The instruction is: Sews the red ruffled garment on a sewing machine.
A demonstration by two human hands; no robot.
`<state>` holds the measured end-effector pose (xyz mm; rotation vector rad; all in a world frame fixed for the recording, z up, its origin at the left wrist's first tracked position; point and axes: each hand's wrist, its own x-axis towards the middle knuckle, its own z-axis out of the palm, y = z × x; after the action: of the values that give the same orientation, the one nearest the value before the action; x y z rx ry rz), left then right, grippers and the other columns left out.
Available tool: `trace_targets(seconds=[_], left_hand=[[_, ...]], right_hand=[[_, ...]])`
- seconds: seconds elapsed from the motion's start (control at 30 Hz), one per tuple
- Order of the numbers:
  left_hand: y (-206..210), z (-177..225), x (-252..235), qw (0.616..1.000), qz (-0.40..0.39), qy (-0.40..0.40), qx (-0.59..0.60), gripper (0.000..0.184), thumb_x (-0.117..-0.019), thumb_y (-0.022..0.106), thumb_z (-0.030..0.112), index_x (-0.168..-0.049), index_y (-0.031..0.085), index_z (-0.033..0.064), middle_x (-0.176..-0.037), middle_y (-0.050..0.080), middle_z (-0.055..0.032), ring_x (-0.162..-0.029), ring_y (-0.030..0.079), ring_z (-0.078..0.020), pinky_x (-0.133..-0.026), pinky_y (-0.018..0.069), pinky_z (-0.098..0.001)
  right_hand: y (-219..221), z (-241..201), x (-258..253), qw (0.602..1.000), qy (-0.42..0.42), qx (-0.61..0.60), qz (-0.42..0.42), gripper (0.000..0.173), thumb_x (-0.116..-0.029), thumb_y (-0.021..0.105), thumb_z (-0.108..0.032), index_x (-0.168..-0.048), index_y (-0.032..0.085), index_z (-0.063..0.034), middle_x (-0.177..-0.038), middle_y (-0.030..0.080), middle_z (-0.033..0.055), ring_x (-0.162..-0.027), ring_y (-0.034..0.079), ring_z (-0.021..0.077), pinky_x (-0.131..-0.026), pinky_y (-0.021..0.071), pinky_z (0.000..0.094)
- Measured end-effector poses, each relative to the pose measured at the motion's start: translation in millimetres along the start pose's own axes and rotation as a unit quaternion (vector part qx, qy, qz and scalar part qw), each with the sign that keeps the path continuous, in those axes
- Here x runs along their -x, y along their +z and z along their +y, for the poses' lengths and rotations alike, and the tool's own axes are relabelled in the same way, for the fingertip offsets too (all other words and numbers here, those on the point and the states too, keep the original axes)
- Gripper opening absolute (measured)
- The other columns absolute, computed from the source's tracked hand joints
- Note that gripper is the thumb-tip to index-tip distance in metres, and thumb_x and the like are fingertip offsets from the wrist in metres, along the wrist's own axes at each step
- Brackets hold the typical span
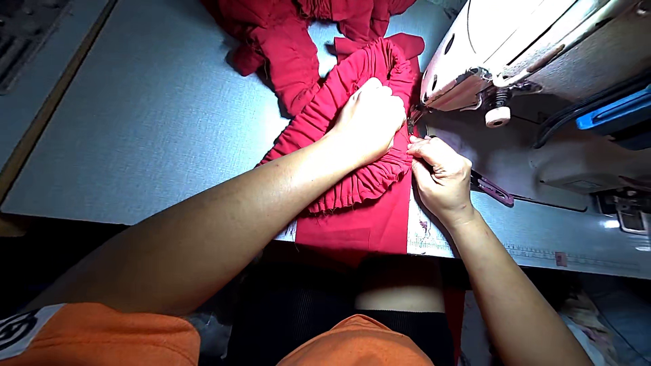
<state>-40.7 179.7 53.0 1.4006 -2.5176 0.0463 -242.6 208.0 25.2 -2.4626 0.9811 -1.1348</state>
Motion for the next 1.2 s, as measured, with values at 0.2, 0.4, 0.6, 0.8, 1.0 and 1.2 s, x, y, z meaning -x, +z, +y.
trace_targets(seconds=[0.2,0.4,0.6,0.8,1.0,1.2], left_hand=[[3,-2,-4,1.0,0.005,-0.007,-0.009,0.03,-0.1015,0.046,0.012,-0.109,0.074,0.0057,-0.098,0.07,-0.0147,-0.101,0.064,-0.0336,-0.093,0.0412,-0.0463],[2,0,-5,1.0,0.004,-0.021,-0.016,0.03,-0.1019,0.046,0.01,-0.111,0.074,0.0049,-0.101,0.07,-0.0142,-0.103,0.063,-0.0323,-0.096,0.0399,-0.045],[5,-5,-8,1.0,0.016,-0.026,0.006,0.032,-0.1018,0.046,0.011,-0.112,0.075,0.0062,-0.103,0.071,-0.0139,-0.105,0.063,-0.0322,-0.097,0.0405,-0.0451],[-40,56,41,0.984,0.032,-0.14,0.108,0.03,-0.0906,0.068,0.03,-0.108,0.075,0.0079,-0.11,0.069,-0.0125,-0.112,0.063,-0.0323,-0.093,0.0514,-0.0516],[2,76,67,0.971,0.158,-0.176,0.043,0.02,-0.0908,0.062,0.006,-0.105,0.075,-0.0007,-0.102,0.073,-0.0165,-0.098,0.072,-0.0313,-0.083,0.0598,-0.0455],[-43,96,80,0.949,0.282,-0.138,0.006,0.022,-0.0873,0.054,0.012,-0.081,0.074,0.0038,-0.075,0.064,-0.0093,-0.065,0.064,-0.0214,-0.054,0.05,-0.0341]], right_hand=[[1,2,-3,1.0,-0.001,0.016,0.0,0.017,-0.0945,0.06,0.0,-0.097,0.077,0.0017,-0.102,0.075,0.0148,-0.109,0.071,0.0246,-0.101,0.0552,0.037],[0,4,-5,0.996,0.015,0.087,-0.009,0.02,-0.0982,0.059,-0.008,-0.099,0.078,-0.0062,-0.098,0.074,0.0074,-0.1,0.065,0.0237,-0.094,0.0451,0.0453],[3,6,-6,0.997,0.024,0.079,-0.003,0.019,-0.0977,0.059,-0.009,-0.099,0.078,-0.0068,-0.101,0.075,0.0064,-0.101,0.064,0.024,-0.092,0.0457,0.0449],[-2,-13,6,0.992,0.077,0.098,-0.005,0.021,-0.0983,0.058,-0.016,-0.103,0.077,-0.0076,-0.106,0.073,0.0067,-0.107,0.066,0.0245,-0.094,0.0511,0.0444],[-4,-82,36,0.953,0.285,0.106,-0.008,0.032,-0.0949,0.058,-0.035,-0.095,0.071,-0.0055,-0.094,0.065,0.0108,-0.095,0.064,0.0283,-0.08,0.0532,0.046],[-15,-106,45,0.9,0.391,-0.189,0.022,0.011,-0.0998,0.052,-0.011,-0.099,0.061,-0.0048,-0.075,0.063,-0.0011,-0.064,0.063,0.0038,-0.061,0.0556,0.0208]])
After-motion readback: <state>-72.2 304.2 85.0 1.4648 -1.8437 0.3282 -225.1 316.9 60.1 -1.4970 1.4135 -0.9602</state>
